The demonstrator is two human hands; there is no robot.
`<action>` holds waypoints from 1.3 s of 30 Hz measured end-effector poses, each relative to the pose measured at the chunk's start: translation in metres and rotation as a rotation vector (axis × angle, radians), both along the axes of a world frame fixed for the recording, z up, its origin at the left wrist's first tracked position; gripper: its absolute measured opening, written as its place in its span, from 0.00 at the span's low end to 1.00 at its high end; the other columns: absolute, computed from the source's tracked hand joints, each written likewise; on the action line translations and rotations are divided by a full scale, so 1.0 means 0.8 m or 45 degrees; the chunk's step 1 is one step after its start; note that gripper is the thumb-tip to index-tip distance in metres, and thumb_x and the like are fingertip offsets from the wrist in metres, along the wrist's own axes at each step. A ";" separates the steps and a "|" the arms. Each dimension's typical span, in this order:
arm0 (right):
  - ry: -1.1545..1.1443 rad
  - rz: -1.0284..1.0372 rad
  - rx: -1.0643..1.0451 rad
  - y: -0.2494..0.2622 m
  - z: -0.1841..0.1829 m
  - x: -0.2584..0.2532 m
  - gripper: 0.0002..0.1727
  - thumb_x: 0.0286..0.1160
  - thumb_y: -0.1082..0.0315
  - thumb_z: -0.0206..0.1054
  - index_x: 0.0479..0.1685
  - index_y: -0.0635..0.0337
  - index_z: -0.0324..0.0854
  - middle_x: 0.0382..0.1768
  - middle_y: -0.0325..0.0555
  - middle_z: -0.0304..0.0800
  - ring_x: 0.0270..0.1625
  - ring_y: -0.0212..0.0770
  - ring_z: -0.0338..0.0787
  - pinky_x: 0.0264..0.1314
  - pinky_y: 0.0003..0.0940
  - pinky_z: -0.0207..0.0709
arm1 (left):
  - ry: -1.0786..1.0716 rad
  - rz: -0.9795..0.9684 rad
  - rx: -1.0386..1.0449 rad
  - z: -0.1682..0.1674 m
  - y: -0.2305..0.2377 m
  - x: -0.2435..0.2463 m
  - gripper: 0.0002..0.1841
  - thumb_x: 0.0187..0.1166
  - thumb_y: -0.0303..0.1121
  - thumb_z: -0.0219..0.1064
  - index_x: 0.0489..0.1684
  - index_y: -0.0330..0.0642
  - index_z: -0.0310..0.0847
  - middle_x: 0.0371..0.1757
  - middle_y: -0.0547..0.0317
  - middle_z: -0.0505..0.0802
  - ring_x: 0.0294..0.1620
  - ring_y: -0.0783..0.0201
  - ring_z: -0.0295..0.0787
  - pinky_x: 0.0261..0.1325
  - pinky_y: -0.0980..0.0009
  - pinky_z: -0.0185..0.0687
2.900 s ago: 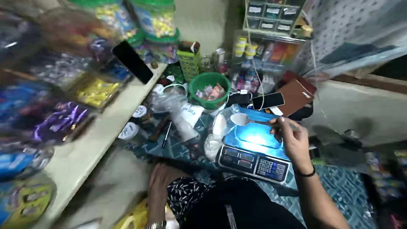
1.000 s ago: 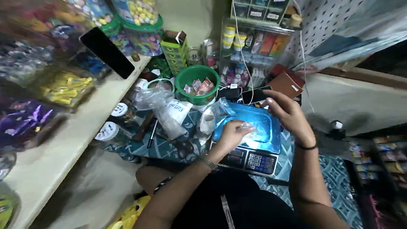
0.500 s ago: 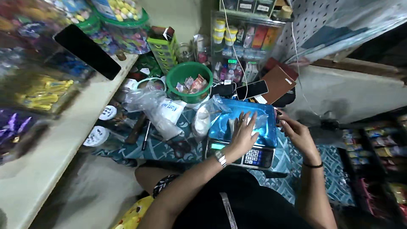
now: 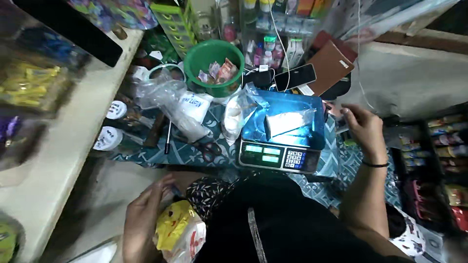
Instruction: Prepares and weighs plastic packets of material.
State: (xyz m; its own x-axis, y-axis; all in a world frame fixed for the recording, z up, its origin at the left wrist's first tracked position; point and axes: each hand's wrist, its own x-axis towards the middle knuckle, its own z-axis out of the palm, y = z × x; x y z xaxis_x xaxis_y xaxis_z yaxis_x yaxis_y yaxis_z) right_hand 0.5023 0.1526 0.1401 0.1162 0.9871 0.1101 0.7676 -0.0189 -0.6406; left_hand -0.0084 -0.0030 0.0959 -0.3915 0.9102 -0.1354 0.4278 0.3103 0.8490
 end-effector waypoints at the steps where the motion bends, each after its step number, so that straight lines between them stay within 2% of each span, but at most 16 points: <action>1: -0.016 -0.006 0.005 -0.001 0.001 -0.001 0.21 0.93 0.56 0.54 0.72 0.58 0.81 0.56 0.62 0.90 0.49 0.57 0.91 0.53 0.59 0.81 | 0.300 0.028 -0.283 -0.007 -0.007 -0.006 0.22 0.90 0.43 0.57 0.65 0.33 0.85 0.64 0.39 0.90 0.65 0.45 0.87 0.69 0.47 0.78; 3: -0.052 -0.012 0.009 -0.002 0.005 -0.001 0.22 0.93 0.56 0.54 0.72 0.59 0.81 0.57 0.62 0.90 0.50 0.59 0.91 0.53 0.60 0.81 | 0.507 -0.086 -0.845 -0.033 -0.020 -0.012 0.35 0.83 0.51 0.67 0.72 0.22 0.77 0.72 0.14 0.78 0.78 0.17 0.68 0.77 0.19 0.52; 4: -0.071 -0.007 0.006 -0.003 0.008 0.001 0.22 0.93 0.56 0.54 0.72 0.60 0.81 0.58 0.63 0.90 0.52 0.59 0.91 0.55 0.61 0.81 | 0.470 -0.152 -1.029 -0.056 -0.027 -0.012 0.38 0.81 0.55 0.68 0.68 0.21 0.79 0.69 0.13 0.80 0.76 0.16 0.69 0.74 0.18 0.54; 6: -0.102 -0.003 -0.007 -0.005 0.010 0.004 0.22 0.93 0.56 0.55 0.71 0.62 0.81 0.58 0.65 0.89 0.52 0.61 0.91 0.56 0.62 0.81 | 0.243 -0.306 -1.211 -0.109 -0.038 -0.005 0.39 0.83 0.62 0.61 0.64 0.24 0.83 0.62 0.20 0.86 0.68 0.24 0.81 0.70 0.27 0.69; 7: -0.114 -0.001 -0.022 -0.007 0.010 0.006 0.22 0.93 0.56 0.55 0.70 0.63 0.81 0.59 0.65 0.89 0.54 0.62 0.91 0.57 0.63 0.81 | 0.104 -0.325 -1.258 -0.130 -0.045 0.006 0.41 0.84 0.63 0.58 0.70 0.24 0.78 0.64 0.22 0.86 0.66 0.28 0.83 0.69 0.31 0.73; 9: -0.123 -0.004 -0.064 -0.013 0.009 0.008 0.22 0.93 0.58 0.55 0.70 0.65 0.82 0.61 0.66 0.89 0.56 0.64 0.91 0.60 0.64 0.79 | -0.039 -0.256 -1.362 -0.155 -0.052 0.029 0.48 0.86 0.66 0.52 0.88 0.26 0.55 0.73 0.21 0.80 0.70 0.28 0.81 0.70 0.32 0.74; 10: -0.130 0.001 -0.091 -0.015 0.008 0.008 0.21 0.93 0.59 0.55 0.70 0.65 0.82 0.61 0.67 0.88 0.57 0.65 0.90 0.61 0.65 0.79 | -0.058 -0.222 -1.375 -0.163 -0.054 0.031 0.49 0.85 0.66 0.52 0.90 0.27 0.49 0.76 0.21 0.77 0.72 0.27 0.80 0.70 0.32 0.75; 12: -0.162 0.005 -0.164 -0.016 0.005 0.005 0.20 0.93 0.63 0.55 0.68 0.67 0.82 0.59 0.70 0.87 0.57 0.68 0.89 0.61 0.68 0.77 | -0.059 -0.262 -1.376 -0.167 -0.056 0.023 0.48 0.85 0.65 0.55 0.89 0.27 0.53 0.76 0.22 0.78 0.73 0.29 0.79 0.72 0.33 0.73; 16: -0.206 0.060 -0.124 0.008 -0.018 -0.007 0.16 0.87 0.76 0.57 0.65 0.68 0.84 0.64 0.69 0.86 0.62 0.69 0.88 0.67 0.67 0.76 | 0.180 -0.442 -1.399 -0.153 -0.039 0.008 0.43 0.80 0.62 0.65 0.71 0.22 0.77 0.70 0.21 0.82 0.77 0.29 0.76 0.80 0.33 0.64; 20: -0.047 0.328 -0.170 0.074 -0.076 0.008 0.23 0.84 0.76 0.61 0.77 0.66 0.76 0.73 0.70 0.79 0.67 0.66 0.84 0.70 0.60 0.76 | 0.408 -0.508 -1.404 -0.139 -0.014 0.017 0.42 0.77 0.59 0.71 0.65 0.17 0.79 0.69 0.18 0.82 0.77 0.28 0.75 0.80 0.35 0.64; 22: 0.067 0.482 -0.261 0.097 -0.084 0.007 0.25 0.85 0.75 0.60 0.81 0.62 0.73 0.78 0.64 0.76 0.70 0.59 0.84 0.71 0.52 0.77 | 0.457 -0.527 -1.311 -0.132 -0.005 0.026 0.37 0.84 0.56 0.64 0.66 0.19 0.79 0.69 0.19 0.82 0.77 0.28 0.76 0.80 0.34 0.65; 25: 0.155 0.622 -0.224 0.108 -0.098 0.000 0.18 0.80 0.80 0.61 0.66 0.67 0.84 0.78 0.64 0.76 0.81 0.58 0.76 0.82 0.51 0.70 | 0.346 -0.583 -0.978 -0.113 0.000 0.035 0.31 0.88 0.50 0.62 0.76 0.30 0.77 0.73 0.26 0.82 0.79 0.31 0.75 0.82 0.33 0.61; 28: 0.168 0.514 -0.051 0.097 -0.096 -0.013 0.11 0.83 0.74 0.63 0.55 0.66 0.89 0.58 0.58 0.92 0.60 0.52 0.91 0.68 0.55 0.80 | 0.168 -0.672 -0.604 -0.066 0.008 0.057 0.25 0.89 0.45 0.61 0.74 0.35 0.80 0.69 0.35 0.88 0.73 0.38 0.83 0.79 0.37 0.69; 31: 0.218 0.513 -0.020 0.066 -0.039 -0.052 0.11 0.85 0.73 0.63 0.54 0.67 0.88 0.50 0.58 0.93 0.50 0.49 0.91 0.60 0.53 0.82 | -0.013 -0.693 -0.142 -0.011 0.015 0.098 0.19 0.88 0.40 0.60 0.65 0.36 0.87 0.62 0.46 0.93 0.63 0.54 0.90 0.70 0.53 0.83; 33: 0.202 0.625 0.051 0.050 -0.006 -0.081 0.09 0.81 0.75 0.65 0.49 0.68 0.89 0.46 0.54 0.94 0.46 0.42 0.92 0.57 0.44 0.85 | -0.176 -0.683 0.139 0.015 0.026 0.134 0.17 0.87 0.37 0.60 0.58 0.36 0.90 0.57 0.53 0.95 0.56 0.65 0.93 0.63 0.66 0.89; 39: 0.394 0.776 0.029 -0.011 0.026 -0.168 0.08 0.76 0.69 0.70 0.42 0.64 0.93 0.34 0.39 0.93 0.33 0.21 0.87 0.40 0.20 0.83 | -0.320 -0.581 0.404 0.057 0.068 0.220 0.18 0.82 0.37 0.69 0.56 0.30 0.83 0.51 0.49 0.92 0.48 0.69 0.92 0.49 0.73 0.91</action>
